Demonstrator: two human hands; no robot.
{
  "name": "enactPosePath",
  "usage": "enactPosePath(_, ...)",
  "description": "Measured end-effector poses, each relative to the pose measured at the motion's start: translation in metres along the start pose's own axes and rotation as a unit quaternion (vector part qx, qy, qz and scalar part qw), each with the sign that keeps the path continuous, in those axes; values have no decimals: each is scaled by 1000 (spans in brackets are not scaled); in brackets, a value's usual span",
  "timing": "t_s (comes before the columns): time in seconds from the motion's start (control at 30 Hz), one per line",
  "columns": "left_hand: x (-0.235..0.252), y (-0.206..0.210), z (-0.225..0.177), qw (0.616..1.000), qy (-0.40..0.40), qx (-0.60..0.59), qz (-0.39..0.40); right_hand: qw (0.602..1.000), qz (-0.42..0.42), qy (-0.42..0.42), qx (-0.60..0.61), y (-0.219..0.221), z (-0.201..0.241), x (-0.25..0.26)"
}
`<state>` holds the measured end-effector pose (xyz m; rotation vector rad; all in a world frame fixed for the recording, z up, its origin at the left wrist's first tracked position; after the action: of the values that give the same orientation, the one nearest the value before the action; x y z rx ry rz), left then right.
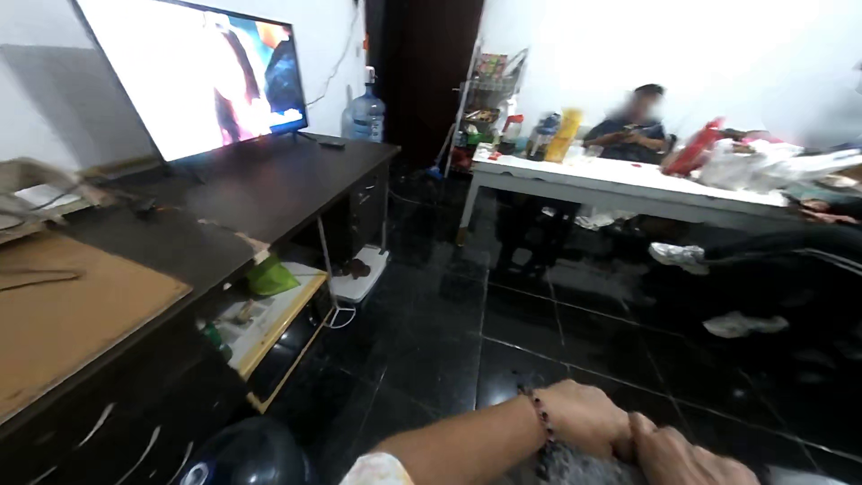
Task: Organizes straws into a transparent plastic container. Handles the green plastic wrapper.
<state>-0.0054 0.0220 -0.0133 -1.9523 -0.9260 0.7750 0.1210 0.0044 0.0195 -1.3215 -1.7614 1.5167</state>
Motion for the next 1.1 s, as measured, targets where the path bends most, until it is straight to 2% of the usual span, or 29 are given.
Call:
enactPosePath(0.23,1,4,9,1000,23,-2,5,999,39,18,-15,-13,1,-11)
enactPosePath(0.3,-1,4,9,1000,26,-5,16,999,35,25,-16,-15,-8,-16)
enactPosePath(0.4,-4,5,11,999,34,-9,11,999,7,20,50,-17,-35,-24)
enactPosePath(0.47,-5,6,13,999,36,-12,4,991,-49,-7,128,-8,-58,-27)
enactPosePath(0.5,-5,6,14,999,37,-10,3,978,-109,-30,173,3,-68,-27)
enactPosePath(0.6,-5,6,14,999,38,-4,7,900,-320,-106,277,45,-77,-17)
enactPosePath(0.73,-4,6,12,999,38,-1,12,811,-450,-147,343,74,-60,-3)
enactPosePath(0.83,-2,6,10,999,29,-3,19,780,-491,-146,361,79,-50,5)
enactPosePath(1.1,0,5,8,999,28,-9,16,798,-489,-105,336,88,-29,21)
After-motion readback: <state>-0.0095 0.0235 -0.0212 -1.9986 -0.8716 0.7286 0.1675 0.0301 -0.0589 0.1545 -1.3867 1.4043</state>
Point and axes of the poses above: each hand's wrist, its own x-axis towards the middle knuckle, its own y-axis out of the palm, z = x × y, the point moved 1 cm from there along x, towards the middle knuckle, and after that the axes turned 1 degree about -x, right-handed, at the moved point
